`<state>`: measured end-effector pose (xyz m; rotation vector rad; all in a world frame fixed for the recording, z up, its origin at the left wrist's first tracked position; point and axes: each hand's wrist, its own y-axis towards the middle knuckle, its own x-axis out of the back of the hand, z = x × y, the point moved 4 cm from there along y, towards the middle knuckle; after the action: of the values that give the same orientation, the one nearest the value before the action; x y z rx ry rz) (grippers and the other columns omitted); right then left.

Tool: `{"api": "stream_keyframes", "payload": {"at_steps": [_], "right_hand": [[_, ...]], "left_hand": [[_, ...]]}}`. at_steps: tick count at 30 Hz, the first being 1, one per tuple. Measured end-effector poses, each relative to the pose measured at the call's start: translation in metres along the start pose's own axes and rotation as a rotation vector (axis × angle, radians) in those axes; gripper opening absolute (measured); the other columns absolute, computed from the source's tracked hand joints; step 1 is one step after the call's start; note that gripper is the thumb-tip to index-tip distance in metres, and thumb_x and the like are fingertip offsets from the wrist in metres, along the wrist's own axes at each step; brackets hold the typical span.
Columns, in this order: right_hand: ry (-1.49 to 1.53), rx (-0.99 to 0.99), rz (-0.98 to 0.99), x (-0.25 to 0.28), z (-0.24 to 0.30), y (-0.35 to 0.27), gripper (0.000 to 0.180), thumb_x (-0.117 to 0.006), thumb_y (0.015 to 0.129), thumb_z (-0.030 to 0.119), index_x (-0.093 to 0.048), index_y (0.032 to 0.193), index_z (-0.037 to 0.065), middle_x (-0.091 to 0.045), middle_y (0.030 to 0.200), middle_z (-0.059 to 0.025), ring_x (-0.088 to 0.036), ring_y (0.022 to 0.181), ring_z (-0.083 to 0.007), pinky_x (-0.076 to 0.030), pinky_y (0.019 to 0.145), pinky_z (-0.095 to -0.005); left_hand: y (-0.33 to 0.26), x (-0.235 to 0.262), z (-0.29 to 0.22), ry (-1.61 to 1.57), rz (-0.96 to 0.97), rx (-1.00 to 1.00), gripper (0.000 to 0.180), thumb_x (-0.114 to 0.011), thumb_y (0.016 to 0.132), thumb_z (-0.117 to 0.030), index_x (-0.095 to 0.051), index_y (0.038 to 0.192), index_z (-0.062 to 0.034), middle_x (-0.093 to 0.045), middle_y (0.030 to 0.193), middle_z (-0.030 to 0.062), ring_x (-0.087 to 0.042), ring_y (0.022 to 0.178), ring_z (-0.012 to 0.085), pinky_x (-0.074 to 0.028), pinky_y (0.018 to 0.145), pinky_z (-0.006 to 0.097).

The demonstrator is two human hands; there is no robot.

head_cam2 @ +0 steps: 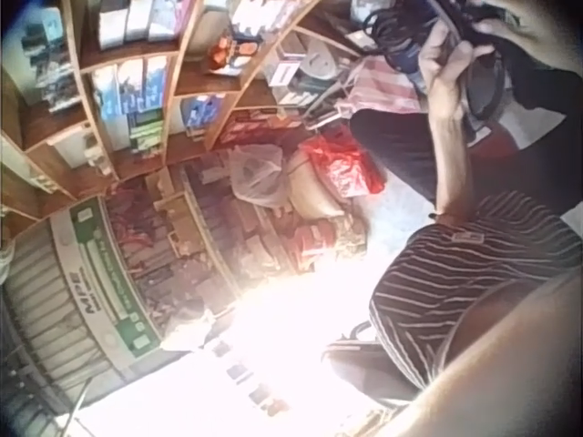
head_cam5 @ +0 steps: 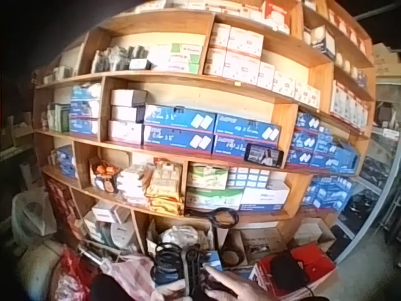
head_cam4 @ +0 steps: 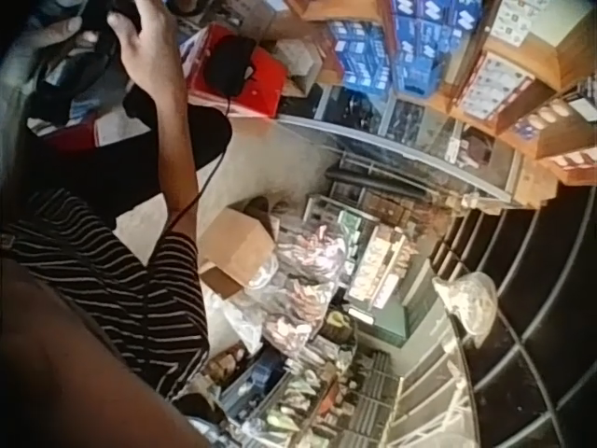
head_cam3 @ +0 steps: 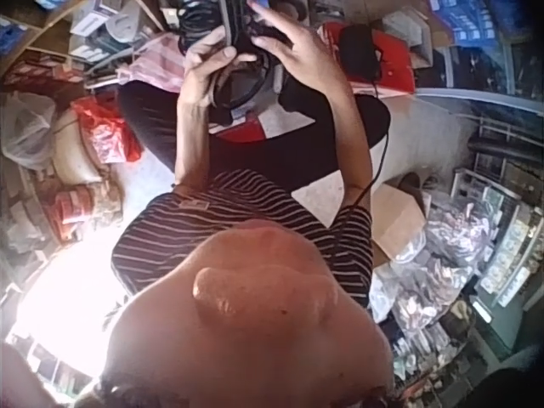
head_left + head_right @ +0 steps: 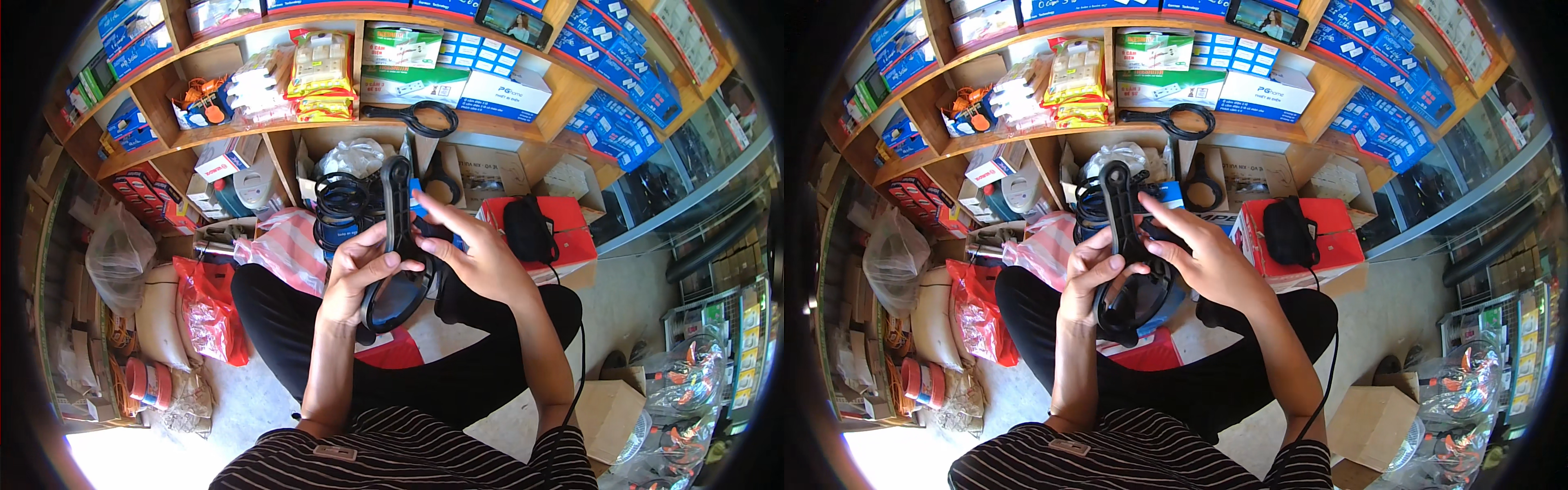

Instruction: Inspecting and manipulating a circular black plastic component for assembly.

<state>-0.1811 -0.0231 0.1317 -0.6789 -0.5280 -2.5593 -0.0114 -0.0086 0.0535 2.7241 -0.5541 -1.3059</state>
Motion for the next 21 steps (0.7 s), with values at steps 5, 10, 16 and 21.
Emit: {"api": "stream_keyframes", "payload": {"at_steps": [5, 10, 16, 21], "right_hand": [[0.103, 0.127, 0.027, -0.004, -0.010, 0.019, 0.053, -0.072, 0.099, 0.024, -0.055, 0.145, 0.004, -0.070, 0.124, -0.0156, -0.067, 0.117, -0.0242, -0.050, 0.100, -0.0370], [0.048, 0.172, 0.044, -0.014, -0.038, 0.031, 0.041, -0.066, 0.103, 0.028, -0.057, 0.135, 0.002, -0.071, 0.113, -0.0156, -0.072, 0.105, -0.0256, -0.053, 0.091, -0.0374], [0.109, 0.015, 0.000, -0.014, -0.077, 0.024, 0.037, -0.052, 0.110, 0.023, -0.054, 0.141, 0.003, -0.069, 0.120, -0.0207, -0.073, 0.098, -0.0285, -0.054, 0.086, -0.0372], [0.113, -0.161, -0.176, 0.008, -0.099, 0.010, 0.036, -0.056, 0.109, 0.022, -0.061, 0.137, 0.000, -0.072, 0.114, -0.0175, -0.070, 0.093, -0.0204, -0.054, 0.081, -0.0338]], "left_hand": [[-0.002, -0.008, -0.013, -0.010, -0.030, -0.154, 0.059, -0.071, 0.092, -0.003, -0.050, 0.145, 0.0119, -0.062, 0.135, 0.0229, -0.065, 0.117, 0.0291, -0.060, 0.092, 0.042], [0.001, 0.005, -0.010, -0.057, -0.123, -0.211, 0.067, -0.073, 0.092, -0.012, -0.044, 0.148, 0.0110, -0.061, 0.135, 0.0224, -0.067, 0.117, 0.0310, -0.058, 0.098, 0.039], [0.029, 0.031, 0.034, -0.451, -0.274, -0.150, 0.051, -0.054, 0.102, -0.007, -0.044, 0.150, 0.0066, -0.048, 0.155, 0.0189, -0.050, 0.142, 0.0270, -0.042, 0.119, 0.038], [0.049, 0.018, 0.060, -0.285, -0.143, -0.039, 0.058, -0.052, 0.104, -0.031, -0.046, 0.151, 0.0013, -0.045, 0.159, 0.0146, -0.048, 0.142, 0.0243, -0.037, 0.119, 0.040]]}}
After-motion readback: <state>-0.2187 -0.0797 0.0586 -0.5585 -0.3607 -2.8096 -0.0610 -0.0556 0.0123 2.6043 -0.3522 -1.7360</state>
